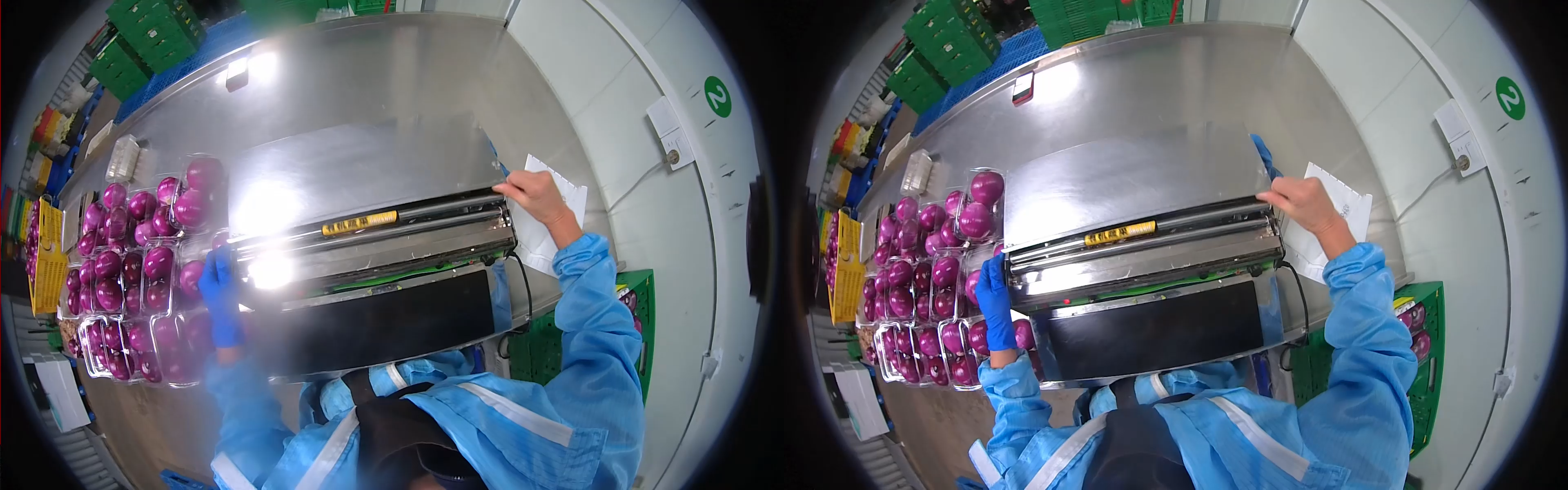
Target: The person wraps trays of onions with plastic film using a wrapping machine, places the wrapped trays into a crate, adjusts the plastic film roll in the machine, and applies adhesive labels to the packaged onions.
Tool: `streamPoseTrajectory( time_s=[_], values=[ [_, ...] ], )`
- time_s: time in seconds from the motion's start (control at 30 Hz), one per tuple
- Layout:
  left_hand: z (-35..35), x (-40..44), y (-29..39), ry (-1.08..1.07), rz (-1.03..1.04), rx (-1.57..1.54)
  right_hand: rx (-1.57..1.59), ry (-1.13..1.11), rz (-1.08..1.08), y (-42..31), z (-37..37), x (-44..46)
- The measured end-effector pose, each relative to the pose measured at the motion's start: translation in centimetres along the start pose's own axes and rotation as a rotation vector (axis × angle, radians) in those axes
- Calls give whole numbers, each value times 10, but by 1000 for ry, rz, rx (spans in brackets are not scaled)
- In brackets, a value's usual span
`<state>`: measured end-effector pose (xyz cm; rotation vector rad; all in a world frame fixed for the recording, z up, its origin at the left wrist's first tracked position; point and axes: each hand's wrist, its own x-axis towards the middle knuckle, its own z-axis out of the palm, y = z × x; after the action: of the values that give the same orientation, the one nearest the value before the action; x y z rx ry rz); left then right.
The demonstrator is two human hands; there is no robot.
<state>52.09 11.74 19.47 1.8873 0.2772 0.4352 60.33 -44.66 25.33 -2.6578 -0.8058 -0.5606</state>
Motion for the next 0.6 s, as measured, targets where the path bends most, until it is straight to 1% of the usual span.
streamPoseTrajectory(
  time_s=[0.03, 0.13, 0.17, 0.2, 0.27, 0.3, 0.33, 0.4, 0.43, 0.5, 0.53, 0.6],
  values=[
    [0, -1, -1, -3, 0, -23, -35, -1, -48, 2, -8, 5],
    [-16, 16, -38, -89, 65, -35, 347, -118, 549, -11, -42, 37],
    [-15, 17, -25, -102, 62, 119, 444, -157, 624, -11, -54, 54],
    [-5, 17, -6, -47, 165, 171, 540, -194, 698, -10, -66, 71],
    [25, 17, 46, 64, 383, 267, 498, -242, 737, -5, -81, 101],
    [31, 15, 75, -40, 262, 298, 457, -242, 770, 0, -85, 114],
    [39, 16, 76, -130, 173, 166, 417, -244, 803, 5, -85, 125],
    [57, 28, 58, -217, 304, 448, 507, -77, 811, 15, -81, 143],
    [70, 25, 75, -281, 335, 778, 550, 7, 810, 20, -79, 153],
    [92, 34, 29, -369, 383, 720, 651, 151, 724, 39, -62, 167],
    [98, 36, 22, -449, 337, 585, 703, 221, 679, 47, -51, 172],
    [109, 39, 10, -565, 191, 300, 772, 323, 679, 54, -34, 183]
  ],
)
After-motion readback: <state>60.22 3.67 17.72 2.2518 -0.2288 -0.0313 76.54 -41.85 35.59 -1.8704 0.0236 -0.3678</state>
